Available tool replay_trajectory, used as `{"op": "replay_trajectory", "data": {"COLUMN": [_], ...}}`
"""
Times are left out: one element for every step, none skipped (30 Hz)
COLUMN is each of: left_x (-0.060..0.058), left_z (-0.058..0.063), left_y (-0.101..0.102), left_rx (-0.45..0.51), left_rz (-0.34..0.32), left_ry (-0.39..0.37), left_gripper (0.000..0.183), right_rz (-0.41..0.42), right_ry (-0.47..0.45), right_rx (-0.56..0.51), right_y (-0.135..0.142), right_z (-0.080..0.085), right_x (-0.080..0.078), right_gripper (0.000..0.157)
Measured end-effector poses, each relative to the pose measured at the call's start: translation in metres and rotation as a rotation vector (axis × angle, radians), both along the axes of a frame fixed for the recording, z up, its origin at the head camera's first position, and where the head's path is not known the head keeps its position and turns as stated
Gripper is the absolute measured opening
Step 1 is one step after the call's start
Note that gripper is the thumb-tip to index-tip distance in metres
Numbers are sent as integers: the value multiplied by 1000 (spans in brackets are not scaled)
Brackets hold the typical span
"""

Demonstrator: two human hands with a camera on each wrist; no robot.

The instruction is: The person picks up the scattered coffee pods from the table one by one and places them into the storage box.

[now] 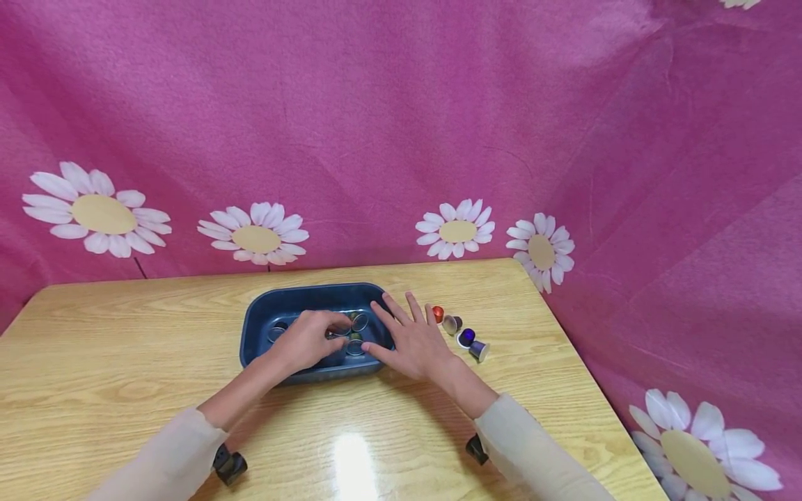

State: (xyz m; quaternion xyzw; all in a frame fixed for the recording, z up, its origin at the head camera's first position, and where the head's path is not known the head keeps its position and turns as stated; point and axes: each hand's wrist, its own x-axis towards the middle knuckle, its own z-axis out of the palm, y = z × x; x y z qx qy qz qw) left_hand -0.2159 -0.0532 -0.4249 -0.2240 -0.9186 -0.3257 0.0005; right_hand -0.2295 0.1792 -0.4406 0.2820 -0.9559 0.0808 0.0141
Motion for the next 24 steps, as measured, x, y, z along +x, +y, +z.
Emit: {"op": "replay_trajectory", "data": {"left_x": [2,3,3,4,5,5,6,7,8,9,11,12,14,16,18,19,21,23,25,27,30,32,34,37], "left_z": [2,4,5,6,6,6,7,7,7,8,8,8,9,9,9,8,8,7,6,6,5,4,3,2], "left_y": [-3,-6,-9,-12,-15,-19,-22,-26,-29,-32,-35,-38,-41,-44,-47,-49,-52,-55,-58,-60,-63,-66,-69,-71], "left_rx": [-3,-10,-19,-26,-31,-37,-45,-50,-55,-59,-68,-74,-80,-86,-95,-103,-112,-121,-135,-147,-159,-176,-198,-224], "left_rz": [10,22,30,36,39,41,47,51,56,66,75,87,94,99,104,110,113,118,123,132,138,141,143,143], "left_ry": [7,11,21,29,37,47,54,60,67,73,82,90,102,116,133,148,162,172,181,186,192,199,207,217], "left_gripper": [29,29,30,30,31,31,32,33,35,35,36,37,38,39,40,41,42,44,46,48,50,53,57,61], "right_rz": [-1,-1,-1,-2,-2,-2,-1,-1,-1,-1,0,1,2,2,2,3,3,3,4,4,6,6,7,6], "right_ry": [-1,-1,-1,-1,-1,-2,-2,-3,-4,-5,-6,-5,-4,-3,-1,1,1,2,2,2,4,4,3,4], "right_rx": [-2,-4,-5,-4,-2,-3,-1,-1,0,-2,-4,-6,-8,-9,-13,-15,-17,-18,-19,-20,-21,-18,-16,-12], "right_y": [0,0,0,0,0,0,0,0,0,0,0,0,0,0,0,0,0,0,0,0,0,0,0,0], "right_z": [0,1,1,1,1,2,2,2,2,2,2,2,2,2,2,2,1,1,1,1,0,0,0,0], "right_x": [0,0,0,0,0,0,0,0,0,0,0,0,0,0,0,0,0,0,0,0,0,1,1,1], "right_gripper": [78,78,78,78,78,78,79,79,79,79,79,80,79,79,79,79,79,78,78,78,78,79,79,79]}}
